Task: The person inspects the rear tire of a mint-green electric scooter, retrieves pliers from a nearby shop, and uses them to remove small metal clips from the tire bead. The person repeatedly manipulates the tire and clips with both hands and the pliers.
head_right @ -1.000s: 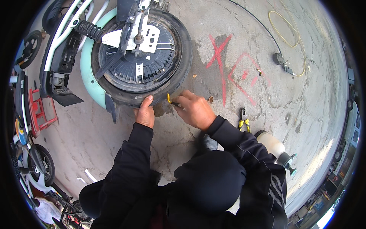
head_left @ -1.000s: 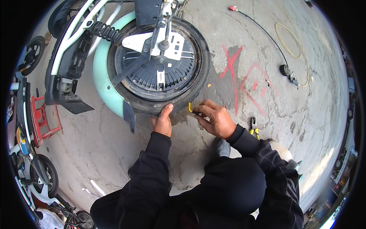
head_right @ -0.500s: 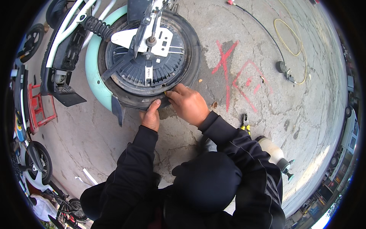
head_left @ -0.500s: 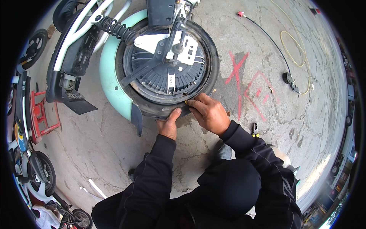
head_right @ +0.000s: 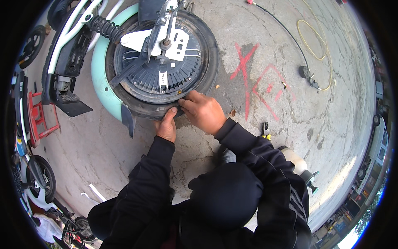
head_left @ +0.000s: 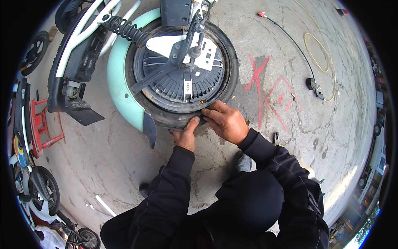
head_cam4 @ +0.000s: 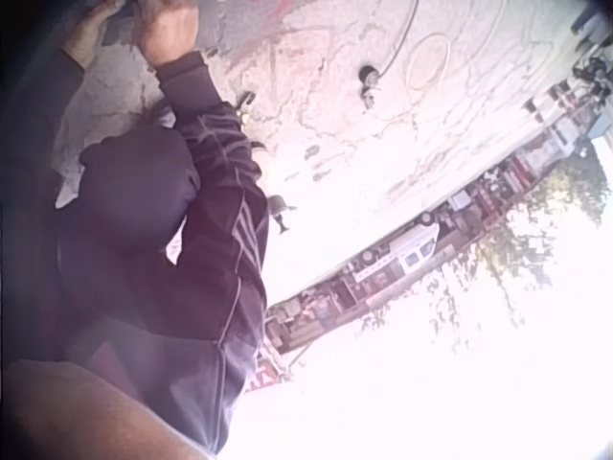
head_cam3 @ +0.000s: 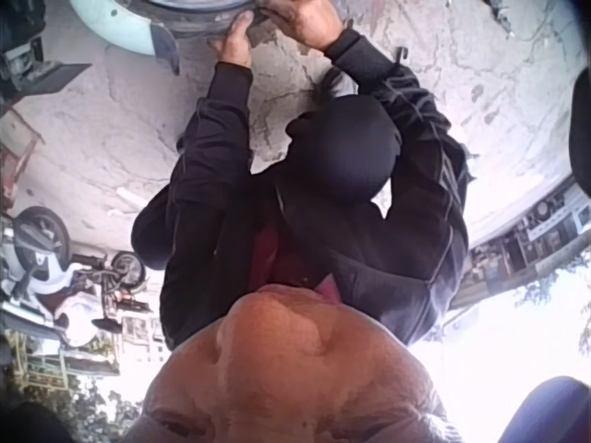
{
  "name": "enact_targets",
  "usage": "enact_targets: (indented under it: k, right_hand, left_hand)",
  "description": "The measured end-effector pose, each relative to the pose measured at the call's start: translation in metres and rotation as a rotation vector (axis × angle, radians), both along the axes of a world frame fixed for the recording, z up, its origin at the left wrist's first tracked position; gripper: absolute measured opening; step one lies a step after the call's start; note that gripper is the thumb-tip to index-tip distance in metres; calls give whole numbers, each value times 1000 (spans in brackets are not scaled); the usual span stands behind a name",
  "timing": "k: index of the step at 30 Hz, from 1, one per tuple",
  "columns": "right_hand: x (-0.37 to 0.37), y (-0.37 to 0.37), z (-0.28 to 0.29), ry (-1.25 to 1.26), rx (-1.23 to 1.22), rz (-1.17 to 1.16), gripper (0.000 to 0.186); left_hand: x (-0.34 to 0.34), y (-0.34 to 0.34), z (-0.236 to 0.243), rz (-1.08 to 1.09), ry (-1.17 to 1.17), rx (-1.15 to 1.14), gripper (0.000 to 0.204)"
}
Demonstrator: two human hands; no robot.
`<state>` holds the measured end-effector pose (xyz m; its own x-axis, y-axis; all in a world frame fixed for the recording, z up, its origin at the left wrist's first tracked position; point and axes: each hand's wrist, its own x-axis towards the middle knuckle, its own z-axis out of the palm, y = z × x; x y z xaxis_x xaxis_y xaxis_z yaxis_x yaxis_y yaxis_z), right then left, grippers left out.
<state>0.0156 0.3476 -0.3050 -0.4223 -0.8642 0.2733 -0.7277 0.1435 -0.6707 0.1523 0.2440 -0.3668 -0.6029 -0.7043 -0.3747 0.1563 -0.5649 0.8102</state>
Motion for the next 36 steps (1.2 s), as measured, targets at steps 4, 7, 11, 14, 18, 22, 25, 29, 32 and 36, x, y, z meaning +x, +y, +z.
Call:
enact_targets:
  k: [4, 7, 11, 14, 18, 22, 25, 29, 32, 36]
  right_hand:
    - [0, 0, -1, -56, 3, -7, 27]
    - [0, -1, 4, -142, -10, -35, 24]
    - [-14, -2, 12, -267, 87, 26, 22]
    - [-25, -3, 14, -327, 188, 88, 20]
    - [-21, -4, 11, -329, 175, 65, 19]
    - [-13, -3, 9, -304, 212, -7, 20]
    - [-11, -2, 9, -312, 236, -58, 21]
    - [-5, -6, 10, -299, 205, -83, 21]
    - [-3, -10, 15, -213, 245, -53, 21]
    - [-5, -12, 23, -258, 309, -64, 23]
  left_hand:
    - [-1, 1, 0, 19, -15, 19, 54]
    - [-4, 1, 2, 26, -10, 11, 56]
    - [-7, 3, 3, 56, 49, 39, 57]
    - [-5, 4, -3, 50, 71, 75, 56]
    - [0, 1, -15, -17, 40, 81, 51]
    - [1, -2, -19, -87, 59, 54, 46]
    - [3, -5, -19, -161, 65, 73, 47]
    - [6, -8, -18, -248, 18, 42, 53]
    - [5, -8, -17, -259, 50, 62, 51]
    - [4, -8, -17, -258, 46, 35, 45]
